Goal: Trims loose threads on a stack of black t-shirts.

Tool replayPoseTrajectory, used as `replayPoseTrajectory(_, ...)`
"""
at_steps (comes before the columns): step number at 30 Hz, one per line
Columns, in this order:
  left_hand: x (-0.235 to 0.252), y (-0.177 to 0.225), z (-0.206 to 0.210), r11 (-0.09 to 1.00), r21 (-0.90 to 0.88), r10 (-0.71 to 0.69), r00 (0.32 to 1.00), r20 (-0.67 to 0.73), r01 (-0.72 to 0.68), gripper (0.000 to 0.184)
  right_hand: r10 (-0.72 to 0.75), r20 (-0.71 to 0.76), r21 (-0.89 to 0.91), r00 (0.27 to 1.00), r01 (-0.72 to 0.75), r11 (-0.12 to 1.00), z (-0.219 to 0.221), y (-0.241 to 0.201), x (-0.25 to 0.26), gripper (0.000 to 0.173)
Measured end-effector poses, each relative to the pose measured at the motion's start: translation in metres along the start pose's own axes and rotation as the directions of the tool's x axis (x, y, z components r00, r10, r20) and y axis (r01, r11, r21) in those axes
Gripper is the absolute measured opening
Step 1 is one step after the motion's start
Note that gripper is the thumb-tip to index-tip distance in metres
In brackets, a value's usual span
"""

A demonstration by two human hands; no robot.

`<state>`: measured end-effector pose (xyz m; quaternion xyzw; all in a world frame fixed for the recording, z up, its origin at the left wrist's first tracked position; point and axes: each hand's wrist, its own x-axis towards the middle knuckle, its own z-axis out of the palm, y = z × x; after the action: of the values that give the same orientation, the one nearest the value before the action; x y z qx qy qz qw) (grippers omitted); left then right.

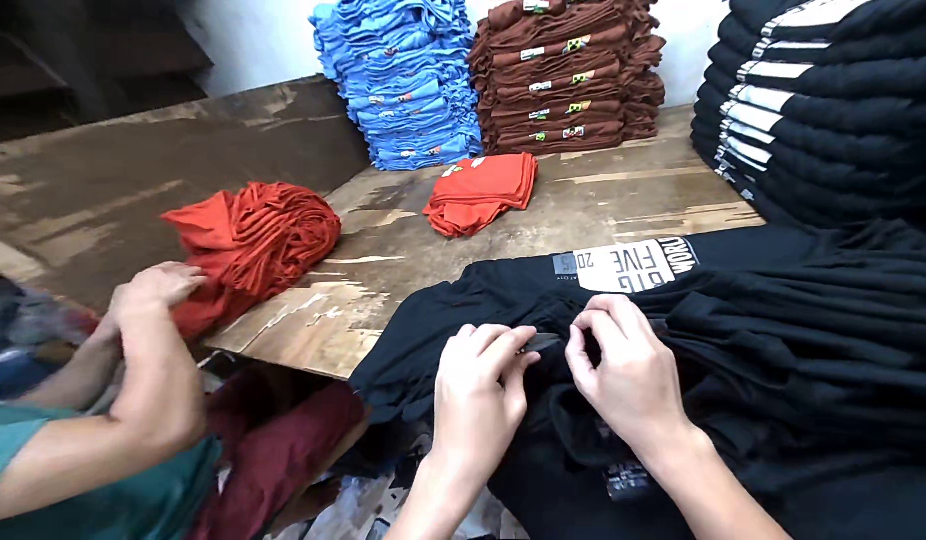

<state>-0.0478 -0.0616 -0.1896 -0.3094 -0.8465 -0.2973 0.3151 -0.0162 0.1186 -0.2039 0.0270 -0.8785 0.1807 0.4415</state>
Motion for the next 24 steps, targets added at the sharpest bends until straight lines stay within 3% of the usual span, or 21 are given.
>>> replayPoseTrajectory(3,0.009,0.013,0.004,0.997,0.059,0.05,0.997,-0.063,-0.047,0.016,0.081,-0.034,0.111,0.996,-0.077,0.991,-0.004,0.004,-0.002,0.012)
replayPoseTrajectory(7,0.016,0.011,0.02,0.986,0.126,0.114,0.993,-0.028,-0.109,0.018,0.121,-0.036,0.23,0.992,-0.11,0.967,-0.007,0.008,-0.004,0.012)
replayPoseTrajectory(10,0.018,0.007,0.021,0.993,0.095,0.074,0.997,-0.015,-0.072,0.015,0.135,-0.065,0.546,0.989,-0.078,0.834,-0.019,0.012,-0.006,0.012)
replayPoseTrajectory(13,0.013,0.0,-0.009,0.978,-0.199,0.106,0.972,0.211,-0.063,0.028,0.135,-0.137,0.797,0.981,0.028,0.604,-0.054,0.016,-0.022,0.02)
replayPoseTrajectory(15,0.01,-0.005,-0.028,0.91,-0.412,0.241,0.869,0.433,-0.046,0.05,0.101,-0.143,0.817,0.985,0.06,0.574,-0.079,0.016,-0.052,0.021)
replayPoseTrajectory(17,0.008,-0.007,-0.028,0.893,-0.443,0.326,0.789,0.521,-0.077,0.036,-0.023,-0.111,0.756,0.994,0.099,0.647,-0.091,0.009,-0.09,0.028)
replayPoseTrajectory(18,0.009,-0.006,-0.024,0.906,-0.412,0.322,0.785,0.529,-0.094,0.025,-0.106,-0.081,0.667,0.991,0.133,0.733,-0.088,0.003,-0.107,0.03)
replayPoseTrajectory(20,0.016,-0.01,-0.021,0.928,-0.368,0.266,0.792,0.55,-0.056,0.02,-0.19,-0.019,0.454,0.982,0.177,0.873,-0.065,-0.016,-0.128,0.028)
replayPoseTrajectory(22,0.026,-0.015,-0.023,0.924,-0.383,0.216,0.824,0.524,0.002,0.028,-0.1,0.107,0.243,0.989,0.071,0.968,-0.039,-0.034,-0.13,0.024)
replayPoseTrajectory(24,0.035,-0.019,-0.022,0.964,-0.248,0.208,0.849,0.487,-0.094,0.032,-0.059,0.067,0.316,0.996,0.035,0.948,-0.028,-0.032,-0.133,0.016)
